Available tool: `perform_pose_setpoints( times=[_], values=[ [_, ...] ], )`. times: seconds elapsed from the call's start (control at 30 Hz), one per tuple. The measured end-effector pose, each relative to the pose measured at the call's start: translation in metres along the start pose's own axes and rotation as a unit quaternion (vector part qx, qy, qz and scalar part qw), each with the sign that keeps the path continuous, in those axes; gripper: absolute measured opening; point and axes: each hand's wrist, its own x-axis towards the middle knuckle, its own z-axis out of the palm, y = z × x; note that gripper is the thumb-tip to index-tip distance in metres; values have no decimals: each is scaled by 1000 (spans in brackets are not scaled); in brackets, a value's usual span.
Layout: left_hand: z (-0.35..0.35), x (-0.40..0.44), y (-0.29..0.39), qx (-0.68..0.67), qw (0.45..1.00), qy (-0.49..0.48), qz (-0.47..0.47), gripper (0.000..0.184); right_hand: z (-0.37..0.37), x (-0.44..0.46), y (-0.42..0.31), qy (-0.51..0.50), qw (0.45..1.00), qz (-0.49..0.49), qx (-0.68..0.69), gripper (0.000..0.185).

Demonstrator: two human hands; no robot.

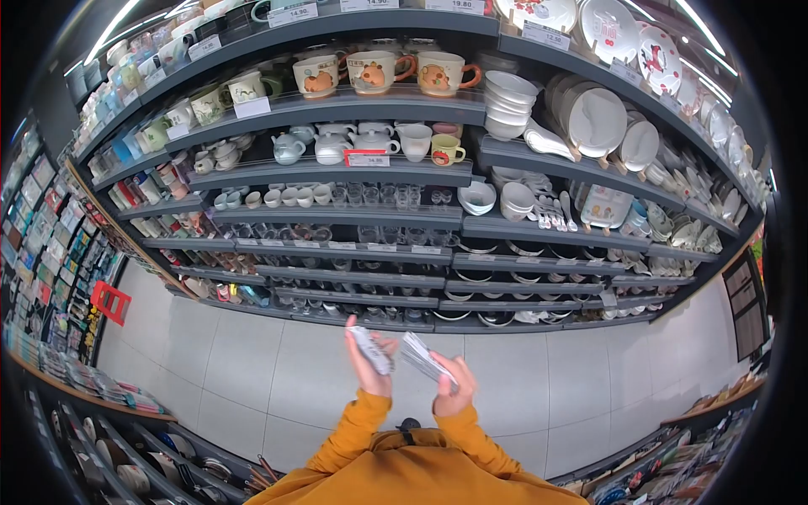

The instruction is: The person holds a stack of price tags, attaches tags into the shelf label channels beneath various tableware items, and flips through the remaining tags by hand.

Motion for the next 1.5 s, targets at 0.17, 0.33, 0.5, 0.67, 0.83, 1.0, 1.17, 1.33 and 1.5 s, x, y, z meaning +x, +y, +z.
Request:
perform_pose_setpoints(
  times=[0.17,0.33,0.5,0.67,0.83,1.0,1.17,1.33,1.5],
  values=[
    [30,-31,-9,57,997,-39,-36,47,26,5,6,-49,995,-11,-83,29],
    [35,-26,-6,29,999,-29,-14,40,24,1,0,-69,994,44,-67,28],
    [29,-23,-8,40,999,-31,12,31,24,5,2,-69,997,-5,-37,40],
    [34,-30,-8,-8,997,-71,-22,24,32,-10,21,-23,1000,9,-16,46],
    [35,-40,-14,86,986,-137,33,35,27,-3,24,-16,1000,3,18,40],
    [28,-35,-21,80,987,-132,49,43,36,-6,17,-23,999,34,5,39],
    [23,-25,-9,104,989,-81,72,42,34,-9,21,-37,998,-4,-45,40],
    [29,-18,0,24,997,-53,50,42,36,-6,11,-33,998,2,-47,40],
    [40,-24,9,-2,999,11,39,42,34,-7,10,-28,998,-6,-56,39]
  ],
)
